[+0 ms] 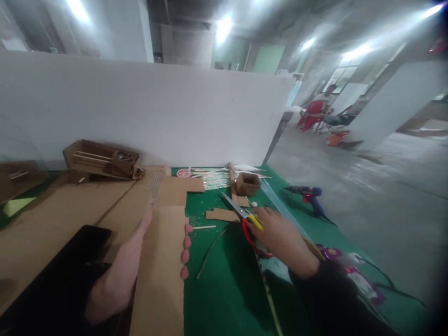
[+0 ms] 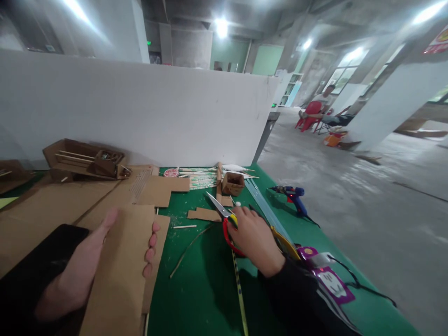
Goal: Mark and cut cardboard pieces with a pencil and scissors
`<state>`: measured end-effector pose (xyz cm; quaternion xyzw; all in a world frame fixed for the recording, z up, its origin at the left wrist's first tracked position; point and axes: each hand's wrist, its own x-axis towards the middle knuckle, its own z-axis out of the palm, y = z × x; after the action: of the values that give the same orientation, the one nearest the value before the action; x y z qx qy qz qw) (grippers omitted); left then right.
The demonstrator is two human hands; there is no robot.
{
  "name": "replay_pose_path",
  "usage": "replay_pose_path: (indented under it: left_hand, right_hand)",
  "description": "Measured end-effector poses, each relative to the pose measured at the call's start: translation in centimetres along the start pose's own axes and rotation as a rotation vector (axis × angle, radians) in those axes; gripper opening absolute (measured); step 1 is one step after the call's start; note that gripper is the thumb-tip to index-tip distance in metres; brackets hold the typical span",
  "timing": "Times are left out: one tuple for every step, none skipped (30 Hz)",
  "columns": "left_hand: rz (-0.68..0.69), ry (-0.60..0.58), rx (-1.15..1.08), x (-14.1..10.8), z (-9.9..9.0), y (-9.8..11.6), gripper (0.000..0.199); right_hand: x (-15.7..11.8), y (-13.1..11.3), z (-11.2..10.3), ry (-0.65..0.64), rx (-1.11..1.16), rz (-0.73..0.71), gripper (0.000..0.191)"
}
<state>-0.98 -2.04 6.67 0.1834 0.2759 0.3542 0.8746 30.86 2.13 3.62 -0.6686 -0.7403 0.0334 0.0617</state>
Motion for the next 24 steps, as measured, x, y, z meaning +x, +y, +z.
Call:
replay_pose_path:
  left_hand:
    - [-0.002, 0.003, 0.006, 0.0, 0.0, -0.1, 0.067]
    - [0.001, 0.008, 0.014, 0.0, 0.0, -0.1, 0.066]
    - [0.007, 0.01, 0.023, 0.0, 0.0, -0.1, 0.066]
    - [0.017, 0.012, 0.034, 0.1, 0.0, -0.1, 0.066]
    - [0.025, 0.014, 0.046, 0.2, 0.0, -0.2, 0.066]
    - [0.034, 0.018, 0.055, 0.4, 0.1, -0.2, 0.066]
    - [0.047, 0.024, 0.06, 0.5, 0.0, -0.2, 0.066]
    - [0.063, 0.034, 0.062, 0.7, 0.0, -0.2, 0.065]
    - [0.068, 0.049, 0.071, 0.8, -0.1, -0.3, 0.064]
    - [0.068, 0.084, 0.093, 1.1, -0.3, -0.3, 0.062]
    - [0.075, 0.129, 0.13, 1.3, -0.5, -0.4, 0.059]
    - [0.099, 0.18, 0.182, 1.6, -0.7, -0.4, 0.055]
    - [0.141, 0.227, 0.253, 1.9, -1.1, -0.5, 0.05]
    - [0.205, 0.268, 0.341, 2.3, -1.5, -0.6, 0.047]
    - [0.295, 0.309, 0.434, 2.6, -1.9, -0.6, 0.048]
    - [0.397, 0.351, 0.527, 2.9, -2.4, -0.7, 0.052]
    - [0.489, 0.397, 0.624, 3.1, -2.8, -0.7, 0.059]
    - [0.571, 0.448, 0.725, 3.1, -3.2, -0.6, 0.063]
    - [0.644, 0.493, 0.825, 3.0, -3.4, -0.5, 0.065]
    - [0.706, 0.519, 0.931, 2.8, -3.5, -0.4, 0.063]
    - [0.75, 0.516, 1.045, 2.5, -3.4, -0.3, 0.059]
    - [0.779, 0.49, 1.155, 2.1, -3.2, -0.1, 0.054]
    - [0.791, 0.453, 1.252, 1.7, -2.9, 0.0, 0.051]
    - [0.776, 0.41, 1.32, 1.3, -2.4, 0.0, 0.051]
  right_hand:
    - [-0.2, -1.0, 0.0, -0.014, 0.023, -0.103, 0.029]
    - [-0.3, -2.0, 0.1, -0.048, 0.055, -0.225, 0.031]
    - [-0.3, -2.9, 0.3, -0.093, 0.088, -0.341, 0.032]
    - [-0.2, -3.8, 0.6, -0.124, 0.114, -0.425, 0.033]
    - [0.0, -4.5, 1.0, -0.145, 0.137, -0.485, 0.029]
    - [0.2, -5.1, 1.3, -0.159, 0.157, -0.524, 0.024]
    - [0.4, -5.5, 1.6, -0.163, 0.176, -0.544, 0.018]
    - [0.7, -5.8, 1.8, -0.165, 0.196, -0.557, 0.015]
    - [0.9, -6.0, 1.9, -0.164, 0.218, -0.564, 0.015]
    - [1.0, -6.1, 1.9, -0.16, 0.242, -0.565, 0.015]
    - [1.1, -6.1, 1.9, -0.15, 0.269, -0.559, 0.015]
    - [1.1, -6.1, 1.7, -0.133, 0.299, -0.543, 0.014]
    - [1.1, -6.1, 1.6, -0.107, 0.333, -0.518, 0.013]
    - [1.0, -6.1, 1.4, -0.072, 0.372, -0.482, 0.012]
    - [0.9, -6.1, 1.2, -0.031, 0.412, -0.44, 0.01]
    - [0.8, -6.1, 1.0, 0.015, 0.451, -0.397, 0.009]
    - [0.6, -6.2, 0.8, 0.056, 0.484, -0.357, 0.01]
    - [0.4, -6.2, 0.6, 0.095, 0.52, -0.322, 0.011]
    - [0.1, -6.4, 0.5, 0.129, 0.561, -0.296, 0.013]
    - [-0.2, -6.5, 0.4, 0.157, 0.603, -0.281, 0.013]
    - [-0.5, -6.8, 0.3, 0.176, 0.645, -0.278, 0.012]
    - [-0.8, -7.0, 0.2, 0.181, 0.683, -0.288, 0.01]
    - [-1.2, -7.3, 0.2, 0.173, 0.713, -0.316, 0.008]
    - [-1.5, -7.6, 0.2, 0.154, 0.728, -0.36, 0.007]
